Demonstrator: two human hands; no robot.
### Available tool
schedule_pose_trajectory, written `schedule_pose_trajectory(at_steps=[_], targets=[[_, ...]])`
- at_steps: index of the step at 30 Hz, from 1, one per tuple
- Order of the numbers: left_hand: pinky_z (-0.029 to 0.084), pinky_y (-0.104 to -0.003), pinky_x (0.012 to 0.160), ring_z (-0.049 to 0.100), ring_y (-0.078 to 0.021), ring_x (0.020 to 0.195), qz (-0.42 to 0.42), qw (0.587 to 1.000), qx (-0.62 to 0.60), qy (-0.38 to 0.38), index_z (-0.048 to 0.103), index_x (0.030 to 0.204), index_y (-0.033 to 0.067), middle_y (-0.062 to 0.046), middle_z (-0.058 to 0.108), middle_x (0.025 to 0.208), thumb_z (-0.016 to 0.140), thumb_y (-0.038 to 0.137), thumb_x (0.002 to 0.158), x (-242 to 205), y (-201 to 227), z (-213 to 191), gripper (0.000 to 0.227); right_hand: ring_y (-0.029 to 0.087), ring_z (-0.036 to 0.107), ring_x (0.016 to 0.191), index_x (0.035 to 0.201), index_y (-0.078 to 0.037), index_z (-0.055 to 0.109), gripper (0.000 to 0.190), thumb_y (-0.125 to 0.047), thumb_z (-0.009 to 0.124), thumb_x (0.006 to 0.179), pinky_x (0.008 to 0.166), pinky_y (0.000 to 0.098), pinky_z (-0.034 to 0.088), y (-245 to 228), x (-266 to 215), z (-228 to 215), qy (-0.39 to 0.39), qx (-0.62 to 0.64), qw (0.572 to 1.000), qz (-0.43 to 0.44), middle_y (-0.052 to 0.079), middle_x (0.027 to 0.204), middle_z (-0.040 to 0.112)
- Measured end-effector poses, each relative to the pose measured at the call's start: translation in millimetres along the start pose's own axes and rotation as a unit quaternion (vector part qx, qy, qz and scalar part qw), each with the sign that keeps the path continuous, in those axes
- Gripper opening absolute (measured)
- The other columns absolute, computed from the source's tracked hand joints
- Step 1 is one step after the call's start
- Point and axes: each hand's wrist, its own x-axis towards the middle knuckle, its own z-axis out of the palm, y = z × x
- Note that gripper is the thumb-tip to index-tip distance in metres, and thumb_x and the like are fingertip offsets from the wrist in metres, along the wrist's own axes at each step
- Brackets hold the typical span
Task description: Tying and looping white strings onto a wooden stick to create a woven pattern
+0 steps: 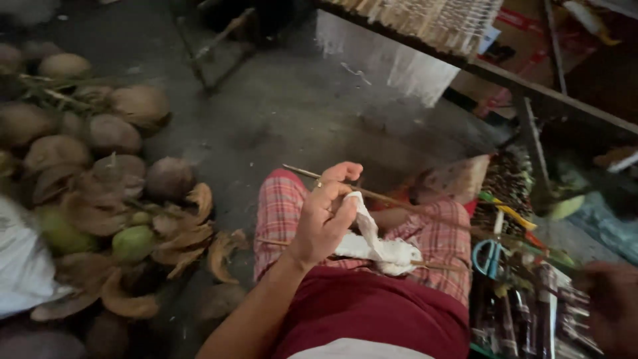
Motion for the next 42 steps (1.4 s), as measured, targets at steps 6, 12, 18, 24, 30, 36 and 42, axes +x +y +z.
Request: schedule_pose_trajectory(at_steps=[6, 12, 18, 24, 30, 36, 42], targets=[[0.046, -0.049, 0.1, 0.054, -0.0371, 0.132, -0.024, 0.993, 0.081, -0.085, 0.054, 0.091, 0.0022, -0.025, 0.053, 0.139, 0.045, 0.026, 0.107, -10, 16, -9, 0.03, 0.012, 0.081, 0.109, 0.119, -0.021, 0.089, 0.037, -0.024, 0.08, 0.084, 0.098, 0.0299, 0.06, -52, -56, 97, -0.29, -0.194, 0.936, 0.053, -0.004, 0.123, 0.089], [0.044, -0.051, 0.118, 0.048, -0.0433, 0.141, 0.041, 0.992, 0.118, 0.027, 0.054, 0.081, -0.0009, -0.033, 0.052, 0.143, 0.051, 0.003, 0.099, -5, 25, -16, 0.019, 0.013, 0.074, 0.119, 0.119, -0.012, 0.088, 0.034, -0.014, 0.074, 0.088, 0.102, 0.0299, 0.054, -64, -88, 149, -0.282, -0.05, 0.955, 0.082, 0.004, 0.125, 0.085], [0.05, -0.033, 0.059, 0.065, -0.0174, 0.07, -0.171, 0.946, -0.11, 0.251, 0.073, 0.098, 0.0012, -0.014, 0.075, 0.095, 0.059, 0.007, 0.093, -4, 21, -53, 0.016, 0.018, 0.058, 0.068, 0.111, -0.005, 0.09, 0.026, -0.01, 0.076, 0.089, 0.061, 0.0346, 0.046, -23, -91, 137, -0.218, -0.031, 0.975, 0.042, 0.011, 0.079, 0.081], [0.043, -0.035, 0.053, 0.054, -0.0181, 0.055, -0.165, 0.95, -0.154, 0.217, 0.056, 0.07, 0.0038, -0.01, 0.059, 0.066, 0.048, 0.01, 0.099, -11, 6, -53, 0.031, 0.019, 0.072, 0.115, 0.113, 0.001, 0.088, 0.028, 0.0, 0.076, 0.088, 0.104, 0.0343, 0.058, -19, -94, 138, -0.234, -0.017, 0.967, 0.095, 0.015, 0.119, 0.085], [0.04, -0.033, 0.051, 0.05, -0.015, 0.051, -0.14, 0.947, -0.186, 0.222, 0.057, 0.069, 0.0075, -0.006, 0.057, 0.06, 0.053, 0.017, 0.105, -15, -10, -53, 0.038, 0.023, 0.071, 0.119, 0.118, 0.0, 0.086, 0.031, 0.0, 0.072, 0.091, 0.1, 0.0406, 0.06, -47, -96, 133, -0.254, -0.015, 0.957, 0.141, 0.016, 0.122, 0.084], [0.046, -0.034, 0.054, 0.053, -0.0149, 0.056, -0.141, 0.963, -0.114, 0.198, 0.062, 0.084, 0.0078, -0.005, 0.059, 0.067, 0.054, 0.023, 0.106, -19, -8, -57, 0.028, 0.025, 0.072, 0.117, 0.119, 0.003, 0.085, 0.032, 0.002, 0.071, 0.09, 0.102, 0.0411, 0.063, -40, -94, 131, -0.262, -0.006, 0.956, 0.129, 0.018, 0.122, 0.084], [0.04, -0.037, 0.07, 0.042, -0.017, 0.073, -0.088, 0.977, 0.125, 0.15, 0.054, 0.086, 0.0119, -0.001, 0.046, 0.08, 0.046, 0.032, 0.109, -23, -2, -57, 0.032, 0.027, 0.071, 0.11, 0.118, 0.003, 0.084, 0.029, 0.003, 0.071, 0.092, 0.097, 0.0428, 0.06, -52, -101, 129, -0.22, -0.016, 0.966, 0.137, 0.02, 0.119, 0.082]])
